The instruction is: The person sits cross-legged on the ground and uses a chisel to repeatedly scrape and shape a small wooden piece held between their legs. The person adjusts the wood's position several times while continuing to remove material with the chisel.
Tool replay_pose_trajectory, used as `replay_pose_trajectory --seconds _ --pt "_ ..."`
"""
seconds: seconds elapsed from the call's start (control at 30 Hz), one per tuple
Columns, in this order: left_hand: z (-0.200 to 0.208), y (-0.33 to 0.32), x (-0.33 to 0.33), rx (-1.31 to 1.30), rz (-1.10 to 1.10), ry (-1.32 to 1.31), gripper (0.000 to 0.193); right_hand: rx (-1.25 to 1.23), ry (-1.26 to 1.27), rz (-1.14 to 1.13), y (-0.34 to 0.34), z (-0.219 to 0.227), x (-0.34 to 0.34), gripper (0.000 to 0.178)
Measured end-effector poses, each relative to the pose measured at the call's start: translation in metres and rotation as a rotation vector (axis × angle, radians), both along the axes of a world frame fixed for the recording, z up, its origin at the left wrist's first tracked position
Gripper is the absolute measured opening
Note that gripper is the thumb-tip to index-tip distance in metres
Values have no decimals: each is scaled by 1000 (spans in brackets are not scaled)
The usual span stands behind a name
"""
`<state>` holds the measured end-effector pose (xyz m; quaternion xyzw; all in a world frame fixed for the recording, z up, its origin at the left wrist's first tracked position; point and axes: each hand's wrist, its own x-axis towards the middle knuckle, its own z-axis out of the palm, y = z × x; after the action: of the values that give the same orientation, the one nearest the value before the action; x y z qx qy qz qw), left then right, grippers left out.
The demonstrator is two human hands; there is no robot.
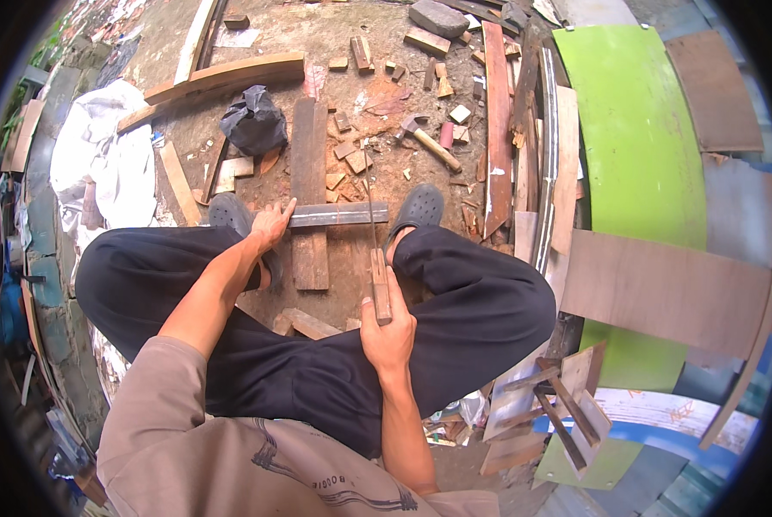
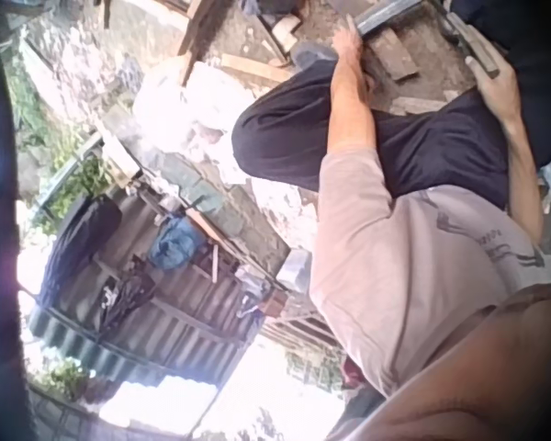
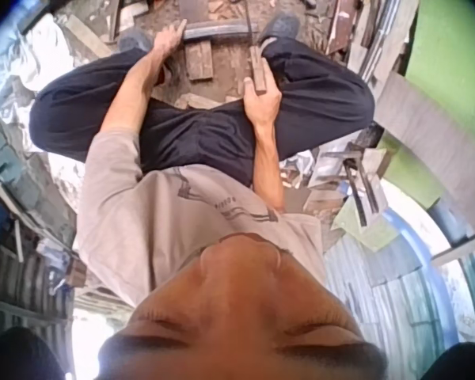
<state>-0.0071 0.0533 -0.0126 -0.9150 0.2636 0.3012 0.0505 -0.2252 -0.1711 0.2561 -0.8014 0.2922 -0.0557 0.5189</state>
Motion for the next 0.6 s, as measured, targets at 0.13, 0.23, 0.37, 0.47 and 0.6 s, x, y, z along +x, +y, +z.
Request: replay_pose_trajectory --seconds 0.13,0.23,0.37,0.47,0.6 --pt "-6 5 23 39 -36 61 95 4 -18 18 2 -3 -3 54" --pt "-7 6 34 79 -62 130 97 3 12 26 4 -2 -1 54" --pt "7 -7 51 108 -219 371 93 -49 74 51 3 0 -1 54" --pt "-15 1 45 78 -268 286 91 -53 77 79 7 -5 -1 54" --pt "-23 14 44 -27 -276 302 83 -57 108 87 9 -6 -1 55"
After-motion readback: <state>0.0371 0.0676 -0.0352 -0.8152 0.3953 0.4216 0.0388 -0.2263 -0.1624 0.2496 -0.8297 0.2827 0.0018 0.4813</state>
